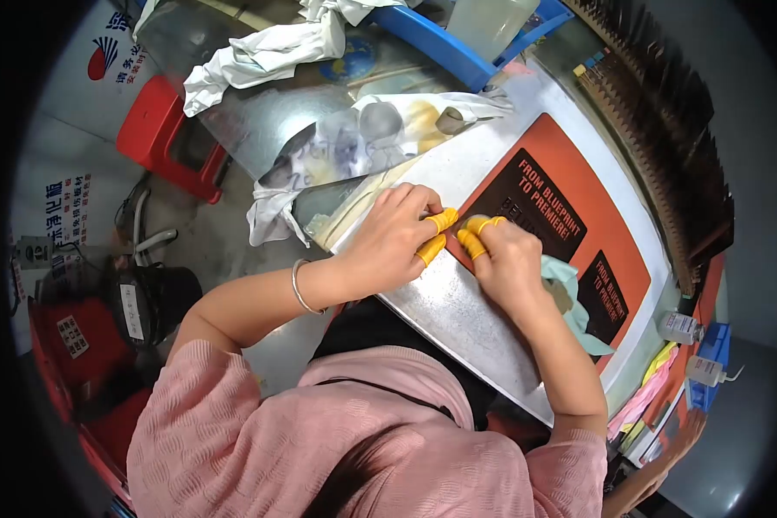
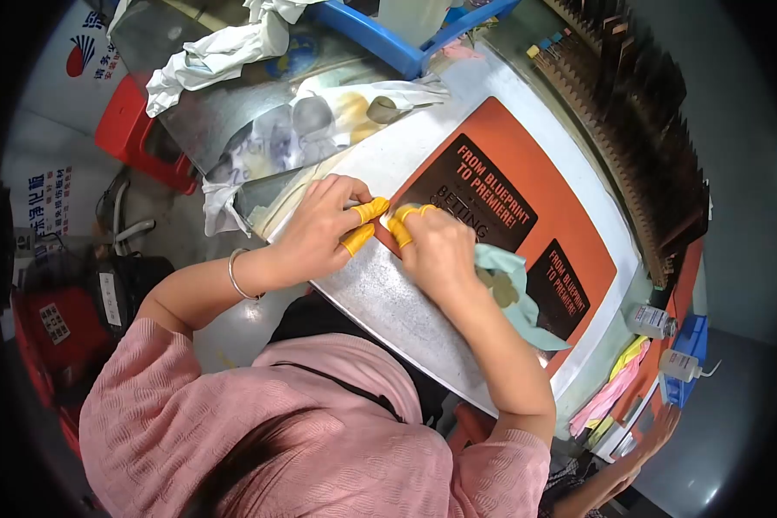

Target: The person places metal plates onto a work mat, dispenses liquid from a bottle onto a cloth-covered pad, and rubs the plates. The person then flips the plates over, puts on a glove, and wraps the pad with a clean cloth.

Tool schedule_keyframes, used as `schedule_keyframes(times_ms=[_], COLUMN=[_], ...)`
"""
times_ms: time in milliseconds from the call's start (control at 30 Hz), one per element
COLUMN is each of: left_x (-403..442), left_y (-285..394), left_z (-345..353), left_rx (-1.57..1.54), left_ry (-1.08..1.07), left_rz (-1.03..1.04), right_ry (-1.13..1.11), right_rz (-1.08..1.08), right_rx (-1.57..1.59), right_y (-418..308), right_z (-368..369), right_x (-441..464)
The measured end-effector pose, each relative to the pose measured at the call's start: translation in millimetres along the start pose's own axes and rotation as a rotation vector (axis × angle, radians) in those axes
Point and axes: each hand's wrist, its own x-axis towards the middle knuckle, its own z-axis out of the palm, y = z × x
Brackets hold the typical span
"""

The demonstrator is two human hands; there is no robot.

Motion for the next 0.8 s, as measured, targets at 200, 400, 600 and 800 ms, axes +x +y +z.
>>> schedule_keyframes(times_ms=[200,400,600,800], left_x=[-0.7,0.6,-2.2,-0.3], left_y=[-1.2,-0.6,-1.6,-4.6], left_z=[-0.5,-2.5,-0.2,0.7], left_rx=[-0.022,-0.077,-0.101,-0.12], left_ry=[0.008,0.019,0.021,0.038], left_rz=[0.001,-0.006,-0.017,-0.01], right_ry=[-0.009,0.041,0.002,0.046], right_rz=[0.012,0.084,0.125,0.05], right_rx=[-0.035,-0.035,-0.059,-0.06], right_y=[10.5,24.0,28.7,25.6], right_z=[-2.9,-13.7,-17.3,-20.5], right_x=[1.0,-4.3,-5.1,-18.6])
